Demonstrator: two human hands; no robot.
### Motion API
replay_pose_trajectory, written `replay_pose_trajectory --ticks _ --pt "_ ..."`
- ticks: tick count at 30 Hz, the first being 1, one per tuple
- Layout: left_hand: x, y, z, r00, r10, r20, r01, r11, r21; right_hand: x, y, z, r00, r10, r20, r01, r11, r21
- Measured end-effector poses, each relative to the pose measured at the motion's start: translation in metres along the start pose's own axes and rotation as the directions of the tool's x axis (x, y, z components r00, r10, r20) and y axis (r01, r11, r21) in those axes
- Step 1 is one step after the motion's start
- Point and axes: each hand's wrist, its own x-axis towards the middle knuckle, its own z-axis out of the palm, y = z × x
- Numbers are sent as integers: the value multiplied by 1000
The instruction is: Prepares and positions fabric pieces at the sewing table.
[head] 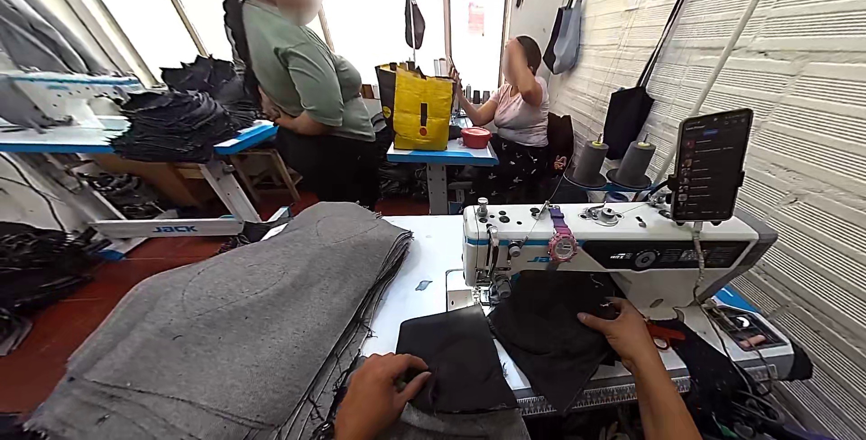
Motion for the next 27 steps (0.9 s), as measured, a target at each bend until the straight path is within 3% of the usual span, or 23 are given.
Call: replay_pose_trajectory --ticks 2,4,6,8,10,12,15,19,21,24,25,27 --pt "1 0 0 1000 -6 8 6 1000 -8 2 -11 -4 990 6 140 -3 1000 -23" --pt "1 1 0 1000 -11 14 11 1000 -14 8 -13 -8 984 -10 176 -19 987 163" --pt "1 1 0 1000 -13 16 13 1000 -3 20 -5 -6 998 5 56 -28 907 420" --pt "1 0 1 1000 -11 13 11 1000 4 34 4 3 992 78 -96 -12 834 552" --pt "2 1 2 1000 -16 3 16 1000 12 42 9 13 971 49 -233 55 906 420" --pt "1 1 1 1000 -20 6 20 1000 14 42 6 19 946 -88 -311 120 989 87" --pt "1 1 0 999 -20 26 20 1000 13 34 -8 22 931 -180 -317 66 939 -338" --pt "0 1 1 1000 -19 15 19 1000 14 7 -12 19 914 -219 -341 12 855 -519" --pt "1 0 2 1000 -22 6 22 1000 15 -13 -14 17 857 -398 -328 152 803 -577" --pt "7 0 0 998 -49 48 47 998 33 -24 -11 35 740 -669 -74 472 594 -651" --pt "12 4 -2 992 -77 99 73 997 41 -21 -8 43 738 -673 46 531 538 -655" --pt "25 15 -5 953 -166 254 154 986 66 -15 -7 50 819 -534 210 522 541 -660"
